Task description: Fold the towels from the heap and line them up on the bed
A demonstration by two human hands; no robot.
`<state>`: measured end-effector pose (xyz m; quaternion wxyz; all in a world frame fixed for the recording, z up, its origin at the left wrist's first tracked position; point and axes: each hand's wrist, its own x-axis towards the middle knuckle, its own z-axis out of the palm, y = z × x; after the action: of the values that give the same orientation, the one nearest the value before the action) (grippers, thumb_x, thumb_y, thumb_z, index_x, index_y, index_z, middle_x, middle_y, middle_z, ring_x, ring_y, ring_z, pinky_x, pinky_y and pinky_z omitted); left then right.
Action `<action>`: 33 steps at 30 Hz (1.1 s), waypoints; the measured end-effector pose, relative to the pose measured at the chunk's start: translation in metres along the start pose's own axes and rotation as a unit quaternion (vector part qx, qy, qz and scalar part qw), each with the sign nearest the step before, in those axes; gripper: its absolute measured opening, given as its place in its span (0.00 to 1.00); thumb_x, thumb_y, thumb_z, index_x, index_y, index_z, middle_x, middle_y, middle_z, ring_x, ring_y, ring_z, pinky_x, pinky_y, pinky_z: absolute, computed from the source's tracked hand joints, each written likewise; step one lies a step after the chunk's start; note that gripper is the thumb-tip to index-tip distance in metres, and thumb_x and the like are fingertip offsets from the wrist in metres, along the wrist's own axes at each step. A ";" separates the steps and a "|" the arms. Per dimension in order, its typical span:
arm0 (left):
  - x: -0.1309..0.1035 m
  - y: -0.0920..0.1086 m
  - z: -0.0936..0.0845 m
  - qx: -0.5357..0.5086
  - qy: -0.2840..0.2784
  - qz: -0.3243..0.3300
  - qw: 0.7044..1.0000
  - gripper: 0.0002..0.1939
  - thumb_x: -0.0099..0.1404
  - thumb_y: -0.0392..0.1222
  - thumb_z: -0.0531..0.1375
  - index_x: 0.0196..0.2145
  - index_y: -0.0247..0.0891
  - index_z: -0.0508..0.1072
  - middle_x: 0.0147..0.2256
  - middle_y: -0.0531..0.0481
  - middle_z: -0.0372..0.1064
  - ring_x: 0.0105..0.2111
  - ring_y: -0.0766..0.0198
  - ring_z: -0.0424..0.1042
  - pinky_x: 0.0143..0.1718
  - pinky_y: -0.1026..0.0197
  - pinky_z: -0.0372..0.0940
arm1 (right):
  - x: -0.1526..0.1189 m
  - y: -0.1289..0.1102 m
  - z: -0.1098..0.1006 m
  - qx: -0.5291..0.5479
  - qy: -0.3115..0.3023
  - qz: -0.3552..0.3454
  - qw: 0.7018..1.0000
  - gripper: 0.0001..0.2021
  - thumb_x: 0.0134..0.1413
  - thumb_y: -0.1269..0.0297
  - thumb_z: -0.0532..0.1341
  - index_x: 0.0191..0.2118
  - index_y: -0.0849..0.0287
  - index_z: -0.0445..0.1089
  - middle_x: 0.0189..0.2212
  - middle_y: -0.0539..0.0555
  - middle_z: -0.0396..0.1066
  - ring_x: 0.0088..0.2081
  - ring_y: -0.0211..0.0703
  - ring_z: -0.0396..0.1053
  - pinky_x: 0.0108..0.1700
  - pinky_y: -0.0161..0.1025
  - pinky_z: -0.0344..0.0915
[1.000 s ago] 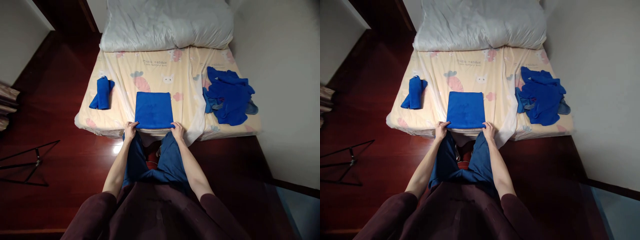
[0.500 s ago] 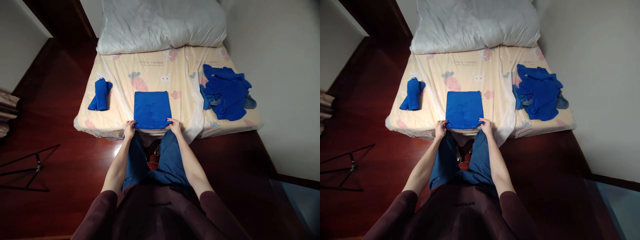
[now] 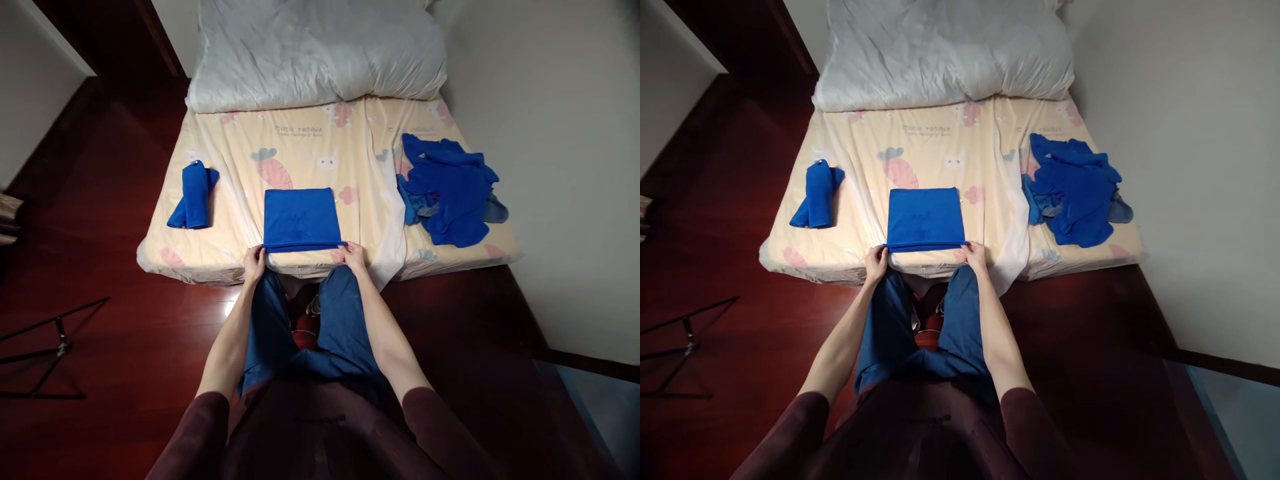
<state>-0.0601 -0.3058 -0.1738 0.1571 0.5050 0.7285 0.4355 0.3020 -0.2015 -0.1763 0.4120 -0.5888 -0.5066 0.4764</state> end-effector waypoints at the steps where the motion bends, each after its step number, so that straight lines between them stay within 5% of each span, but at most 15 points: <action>1: 0.001 -0.001 0.002 -0.003 0.004 -0.005 1.000 0.17 0.73 0.51 0.56 0.45 0.37 0.77 0.40 0.40 0.76 0.42 0.51 0.75 0.48 0.50 0.70 | 0.001 0.001 0.001 0.007 0.002 0.006 1.000 0.19 0.46 0.46 0.67 0.35 0.59 0.76 0.29 0.54 0.78 0.20 0.38 0.67 0.20 0.37 0.66; 5: 0.004 -0.002 0.004 -0.020 0.009 -0.014 1.000 0.16 0.71 0.53 0.57 0.44 0.39 0.77 0.40 0.41 0.77 0.42 0.52 0.76 0.48 0.51 0.70 | 0.004 0.001 0.005 0.038 0.035 0.033 0.998 0.30 0.40 0.38 0.70 0.39 0.59 0.75 0.35 0.57 0.79 0.15 0.33 0.60 0.15 0.36 0.60; 9: 0.006 0.001 0.006 -0.060 0.011 -0.039 0.997 0.16 0.69 0.53 0.59 0.46 0.39 0.75 0.38 0.44 0.77 0.39 0.56 0.77 0.46 0.54 0.71 | 0.007 0.000 0.007 0.036 0.080 0.024 0.996 0.31 0.40 0.34 0.70 0.38 0.61 0.76 0.35 0.59 0.80 0.15 0.33 0.62 0.15 0.36 0.60; 14: 0.006 0.005 0.007 -0.097 0.014 -0.062 0.993 0.15 0.68 0.52 0.60 0.46 0.40 0.72 0.36 0.48 0.77 0.37 0.60 0.77 0.44 0.58 0.70 | 0.006 -0.002 0.006 0.026 0.067 0.030 0.997 0.34 0.38 0.34 0.71 0.39 0.62 0.79 0.35 0.60 0.81 0.18 0.37 0.67 0.17 0.35 0.62; 24: 0.003 0.002 0.004 -0.002 0.029 -0.002 1.000 0.12 0.71 0.51 0.58 0.41 0.41 0.72 0.37 0.45 0.74 0.38 0.57 0.73 0.44 0.55 0.70 | 0.009 0.001 0.006 -0.001 0.075 0.027 0.997 0.34 0.38 0.31 0.69 0.37 0.61 0.77 0.32 0.60 0.80 0.21 0.41 0.70 0.18 0.37 0.65; 29: 0.001 0.008 0.002 0.078 -0.001 0.076 0.994 0.11 0.74 0.47 0.54 0.42 0.41 0.74 0.38 0.41 0.72 0.44 0.50 0.70 0.50 0.49 0.67 | 0.013 0.001 0.008 -0.020 0.094 -0.005 0.995 0.28 0.42 0.38 0.70 0.36 0.62 0.76 0.35 0.64 0.79 0.34 0.50 0.78 0.32 0.41 0.75; 33: -0.002 0.017 0.003 0.119 0.017 0.088 0.989 0.14 0.75 0.46 0.52 0.48 0.38 0.75 0.47 0.35 0.73 0.51 0.46 0.69 0.56 0.44 0.64 | 0.009 -0.006 0.007 -0.047 0.144 -0.026 0.988 0.24 0.51 0.48 0.68 0.46 0.63 0.75 0.38 0.63 0.79 0.37 0.49 0.78 0.44 0.45 0.76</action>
<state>-0.0471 -0.3042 -0.1621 0.0447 0.5746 0.7304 0.3665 0.2942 -0.1912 -0.1736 0.4646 -0.6565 -0.4790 0.3517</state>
